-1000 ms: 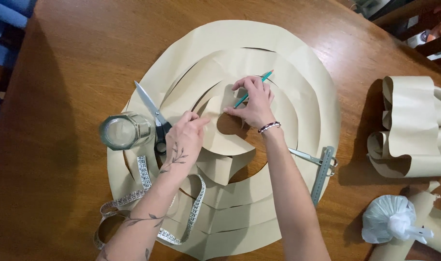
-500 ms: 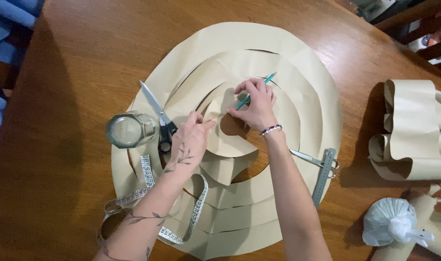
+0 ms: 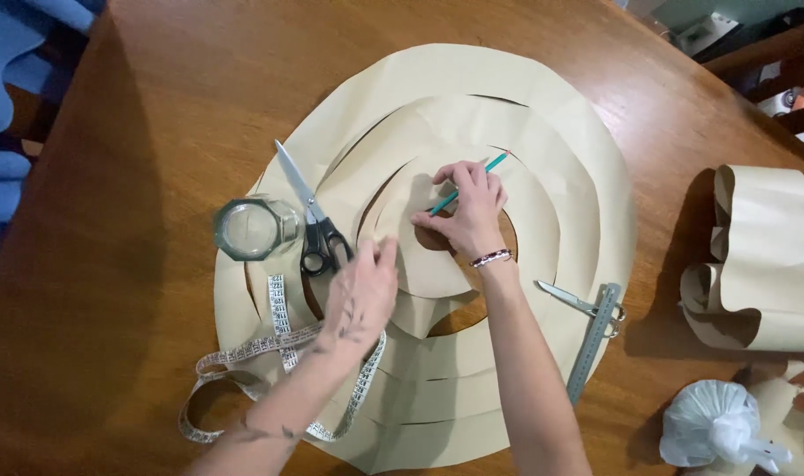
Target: The person measures a circular piece of beige fabric using a flexible tape measure and a ruler, then marks the fabric with a pencil. They handle a small cardboard circle and a pencil while working on a wooden table.
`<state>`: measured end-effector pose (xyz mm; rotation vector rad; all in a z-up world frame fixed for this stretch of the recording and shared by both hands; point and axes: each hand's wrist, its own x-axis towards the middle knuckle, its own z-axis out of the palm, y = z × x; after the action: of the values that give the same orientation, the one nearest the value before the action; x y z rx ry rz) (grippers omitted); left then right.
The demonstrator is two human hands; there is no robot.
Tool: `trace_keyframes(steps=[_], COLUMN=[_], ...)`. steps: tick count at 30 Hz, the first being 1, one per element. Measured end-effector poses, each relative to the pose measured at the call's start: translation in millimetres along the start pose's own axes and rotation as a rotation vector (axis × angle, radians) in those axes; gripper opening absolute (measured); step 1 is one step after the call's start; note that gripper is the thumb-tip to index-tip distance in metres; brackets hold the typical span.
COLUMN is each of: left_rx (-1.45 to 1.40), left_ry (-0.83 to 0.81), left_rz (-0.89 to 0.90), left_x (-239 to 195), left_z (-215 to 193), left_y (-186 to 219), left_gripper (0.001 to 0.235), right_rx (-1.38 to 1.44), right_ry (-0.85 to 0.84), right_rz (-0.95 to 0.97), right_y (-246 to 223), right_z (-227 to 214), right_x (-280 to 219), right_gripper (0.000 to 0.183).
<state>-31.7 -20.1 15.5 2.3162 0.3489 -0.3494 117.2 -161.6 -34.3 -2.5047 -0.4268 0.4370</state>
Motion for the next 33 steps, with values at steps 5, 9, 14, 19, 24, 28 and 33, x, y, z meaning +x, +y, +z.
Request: trace_keyframes(steps=[5, 9, 14, 19, 24, 28, 33], left_rx=[0.181, 0.269, 0.455, 0.451, 0.505, 0.549, 0.561], left_ry=[0.103, 0.221, 0.179, 0.134, 0.167, 0.109, 0.121], left_rz=[0.152, 0.242, 0.352, 0.366, 0.370, 0.352, 0.352], left_x=[-25.1, -19.3, -18.9, -28.3, -39.0, -41.3, -45.2], left_z=[42.5, 25.0, 20.6, 34.3, 53.2, 60.8, 57.0], left_y=[-22.8, -14.4, -17.9, -24.3, -30.5, -34.9, -31.7], left_gripper=[0.050, 0.039, 0.041, 0.045, 0.052, 0.065, 0.071], right_rx=[-0.025, -0.029, -0.017, -0.017, -0.029, -0.012, 0.467], right_ry=[-0.010, -0.021, -0.023, -0.020, 0.003, 0.164, 0.422], right_rz=[0.011, 0.002, 0.012, 0.004, -0.008, -0.177, -0.327], right_y=[1.7, 0.3, 3.7, 5.9, 4.5, 12.5, -15.0], right_z=[0.2, -1.8, 1.1, 1.5, 1.3, 7.7, -5.6], right_x=[1.3, 0.7, 1.7, 2.2, 0.7, -3.6, -35.1], right_gripper=[0.061, 0.062, 0.063, 0.062, 0.057, 0.043, 0.020])
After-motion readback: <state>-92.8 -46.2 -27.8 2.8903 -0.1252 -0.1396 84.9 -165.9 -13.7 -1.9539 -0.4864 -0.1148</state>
